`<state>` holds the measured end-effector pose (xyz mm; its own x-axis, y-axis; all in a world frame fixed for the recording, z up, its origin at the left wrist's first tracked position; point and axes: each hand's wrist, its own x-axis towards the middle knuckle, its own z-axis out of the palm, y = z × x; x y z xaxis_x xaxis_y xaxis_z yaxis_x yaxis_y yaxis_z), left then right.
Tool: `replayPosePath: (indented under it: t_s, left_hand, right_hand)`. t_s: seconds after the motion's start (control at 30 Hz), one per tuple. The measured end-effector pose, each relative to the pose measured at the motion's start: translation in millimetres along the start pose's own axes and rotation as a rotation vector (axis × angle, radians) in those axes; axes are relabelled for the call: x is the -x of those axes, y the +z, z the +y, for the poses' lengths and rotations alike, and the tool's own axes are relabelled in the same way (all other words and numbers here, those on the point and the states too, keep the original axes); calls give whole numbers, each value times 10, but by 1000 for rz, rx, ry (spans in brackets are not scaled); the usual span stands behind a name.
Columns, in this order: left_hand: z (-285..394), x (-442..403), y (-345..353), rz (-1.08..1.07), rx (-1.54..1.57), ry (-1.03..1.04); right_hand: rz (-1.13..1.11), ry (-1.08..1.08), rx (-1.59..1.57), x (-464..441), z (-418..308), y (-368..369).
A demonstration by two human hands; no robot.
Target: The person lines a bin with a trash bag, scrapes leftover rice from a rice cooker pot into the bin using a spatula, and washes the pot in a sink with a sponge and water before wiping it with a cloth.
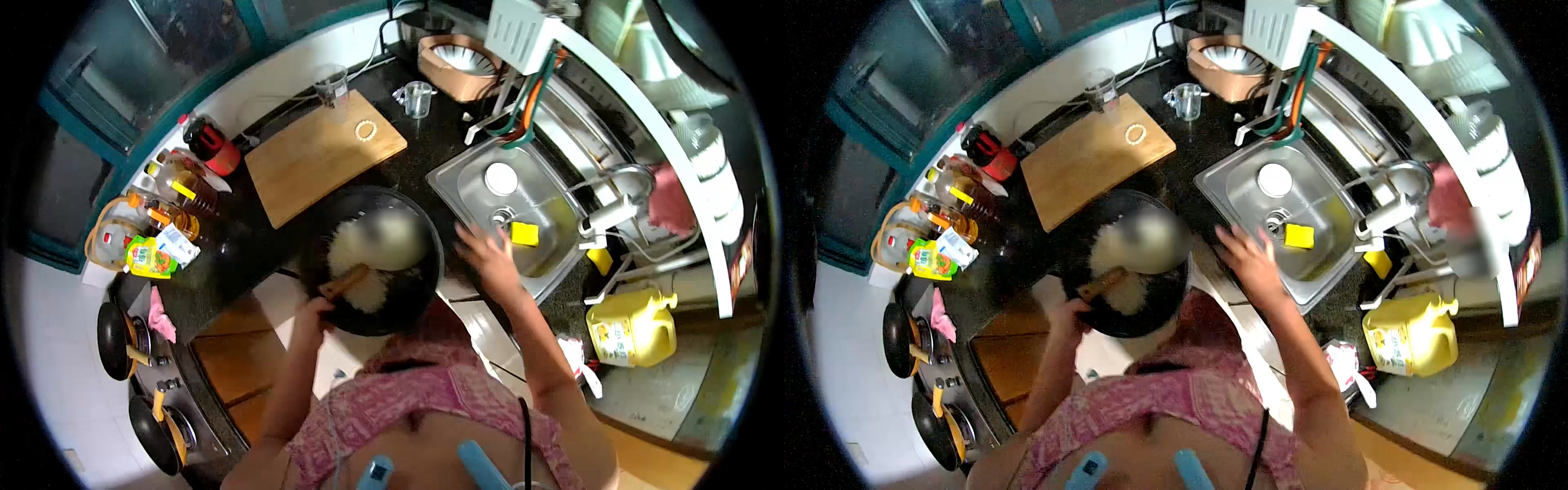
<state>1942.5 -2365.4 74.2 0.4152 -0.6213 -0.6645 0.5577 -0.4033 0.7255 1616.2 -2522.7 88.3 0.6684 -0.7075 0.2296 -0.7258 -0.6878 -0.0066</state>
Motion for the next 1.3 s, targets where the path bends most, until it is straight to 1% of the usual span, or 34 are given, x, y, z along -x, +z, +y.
replayPosePath:
  t_s: [0.03, 0.1, 0.13, 0.17, 0.2, 0.23, 0.3, 0.33, 0.37, 0.4, 0.43, 0.47, 0.5, 0.57, 0.6, 0.67, 0.7, 0.77, 0.8, 0.83, 0.87, 0.9, 0.93, 0.97, 1.0, 1.03, 1.07, 1.1, 1.13, 1.17, 1.2, 1.23, 1.27, 1.3]
  left_hand:
    - [115, -11, -58, -115, 59, 146]
    - [428, 11, -53, -36, 43, 195]
    - [546, -45, -51, -29, 43, 199]
    - [651, -116, -43, 51, 36, 199]
    - [718, -159, -53, 134, 30, 192]
    - [733, -246, -86, 144, 28, 188]
    - [846, -468, -157, 186, 39, 162]
    - [924, -493, -75, 208, 65, 162]
    - [983, -551, -48, 206, 55, 158]
    - [1055, -640, -8, 186, 59, 141]
    - [1110, -740, 3, 164, 61, 123]
    - [1119, -909, -47, 90, 110, 114]
    - [1151, -1048, -77, 77, 98, 106]
    - [1305, -1266, -67, 20, 54, 64]
    - [1370, -1392, -54, 22, 54, 34]
    - [1599, -1468, 75, 18, 4, 2]
    - [1723, -1554, 149, 20, -36, -1]
    - [1850, -1810, 66, -9, -96, 1]
    - [1904, -1908, 52, -53, -125, -10]
    - [1935, -1997, 3, -93, -155, -27]
    - [1915, -2158, -80, -150, -164, 16]
    - [1969, -2191, -58, -167, -192, 3]
    - [2025, -2222, 17, -161, -209, 44]
    - [2075, -2282, 114, -162, -222, 87]
    - [2119, -2353, 193, -193, -248, 71]
    - [2144, -2394, 258, -230, -279, 46]
    - [2169, -2427, 334, -270, -309, 20]
    - [2176, -2472, 455, -304, -334, -3]
    - [2179, -2497, 598, -367, -367, -43]
    - [2187, -2510, 718, -426, -406, -88]
    - [2117, -2618, 836, -511, -386, -93]
    - [2013, -2740, 948, -595, -360, -99]
    - [1999, -2677, 1110, -633, -474, -134]
    - [1891, -2767, 1247, -668, -554, -75]
  right_hand:
    - [129, -11, -140, -503, -1, -17]
    - [290, -47, -186, -1384, 56, 265]
    - [330, -122, -200, -1820, 34, 488]
    - [368, -195, -213, -2249, 14, 702]
    - [252, -200, -139, -2662, 3, 861]
    - [138, -205, -68, -3008, -20, 1030]
    - [91, -155, -15, -3526, -61, 1307]
    - [47, -129, -6, -3697, -92, 1464]
    - [44, -120, -10, -3796, -119, 1633]
    - [-51, -109, 97, -3906, -115, 1776]
    - [-133, -80, 83, -3977, -65, 1907]
    - [-214, -50, 71, -4049, -13, 2041]
    - [-295, -19, 61, -4121, 33, 2145]
    - [-423, -134, 168, -3956, 95, 1745]
    - [-431, -112, 169, -3906, 126, 1736]
    - [-124, -109, 25, -3772, 136, 1737]
    - [-117, -84, 34, -3786, 125, 1743]
    - [-281, -128, 37, -3907, 36, 1778]
    - [-325, 47, -186, -4080, 99, 2495]
    - [-321, 73, -191, -4061, 103, 2403]
    - [-318, -2, -133, -4011, 85, 2173]
    - [-321, -71, -77, -3916, 44, 1947]
    - [-327, -33, -82, -3782, 30, 1837]
    - [-208, 114, -106, -3624, 49, 1729]
    - [-88, 265, -125, -3435, 70, 1612]
    - [-148, 428, -156, -3197, 61, 1297]
    - [48, 493, -283, -2821, 39, 1160]
    - [133, 607, -375, -2502, -9, 916]
    - [160, 684, -363, -2140, -84, 741]
    - [251, 793, -415, -1792, -189, 583]
    - [283, 863, -365, -1428, -316, 471]
    - [333, 996, -364, -1044, -462, 479]
    - [404, 1111, -410, -766, -668, 329]
    - [481, 1217, -395, -431, -850, 347]
